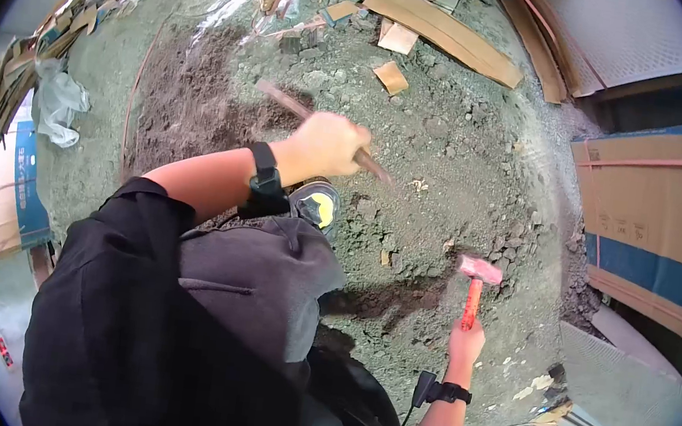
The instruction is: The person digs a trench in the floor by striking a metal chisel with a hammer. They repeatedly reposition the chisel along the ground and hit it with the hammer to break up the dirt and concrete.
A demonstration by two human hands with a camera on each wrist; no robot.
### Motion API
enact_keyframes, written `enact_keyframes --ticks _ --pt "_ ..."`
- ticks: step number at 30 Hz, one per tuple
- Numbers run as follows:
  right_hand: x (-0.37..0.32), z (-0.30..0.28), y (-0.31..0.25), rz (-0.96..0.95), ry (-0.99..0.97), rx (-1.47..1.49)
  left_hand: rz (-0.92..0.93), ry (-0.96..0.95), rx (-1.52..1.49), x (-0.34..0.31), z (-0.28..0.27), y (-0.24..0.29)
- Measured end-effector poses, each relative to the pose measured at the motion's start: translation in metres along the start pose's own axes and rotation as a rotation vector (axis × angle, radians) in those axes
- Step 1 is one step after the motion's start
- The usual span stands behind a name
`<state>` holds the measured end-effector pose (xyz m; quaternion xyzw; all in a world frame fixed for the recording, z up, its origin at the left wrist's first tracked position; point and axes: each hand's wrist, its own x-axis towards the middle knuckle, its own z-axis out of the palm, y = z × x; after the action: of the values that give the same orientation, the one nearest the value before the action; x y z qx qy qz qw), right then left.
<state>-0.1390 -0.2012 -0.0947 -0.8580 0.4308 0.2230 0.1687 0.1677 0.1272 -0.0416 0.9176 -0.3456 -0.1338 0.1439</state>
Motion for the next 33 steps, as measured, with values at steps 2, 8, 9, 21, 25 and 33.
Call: enact_keyframes --ticks 2,8,9,21,25,33 --pt "-0.006 -0.014 -0.036 -0.138 -0.02 0.067 -0.141 0.127 -0.016 -0.005 -0.01 -0.024" --pt "0.0 -0.027 -0.23 -0.619 -0.159 0.242 -0.176 0.493 -0.289 -0.057 -0.039 -0.064" --pt "0.001 -0.022 -0.27 -0.708 -0.153 0.273 -0.198 0.501 -0.204 -0.069 -0.046 -0.065" --pt "0.038 0.088 -0.371 -0.813 -0.262 -0.147 -0.536 0.715 -0.312 -0.216 -0.053 -0.054" --pt "0.062 0.048 -0.287 -0.795 -0.263 -0.32 -0.636 0.757 -0.353 -0.241 -0.04 -0.038" --pt "0.047 -0.049 -0.245 -0.314 -0.58 -0.146 -0.559 0.85 -0.309 -0.231 -0.023 -0.041"
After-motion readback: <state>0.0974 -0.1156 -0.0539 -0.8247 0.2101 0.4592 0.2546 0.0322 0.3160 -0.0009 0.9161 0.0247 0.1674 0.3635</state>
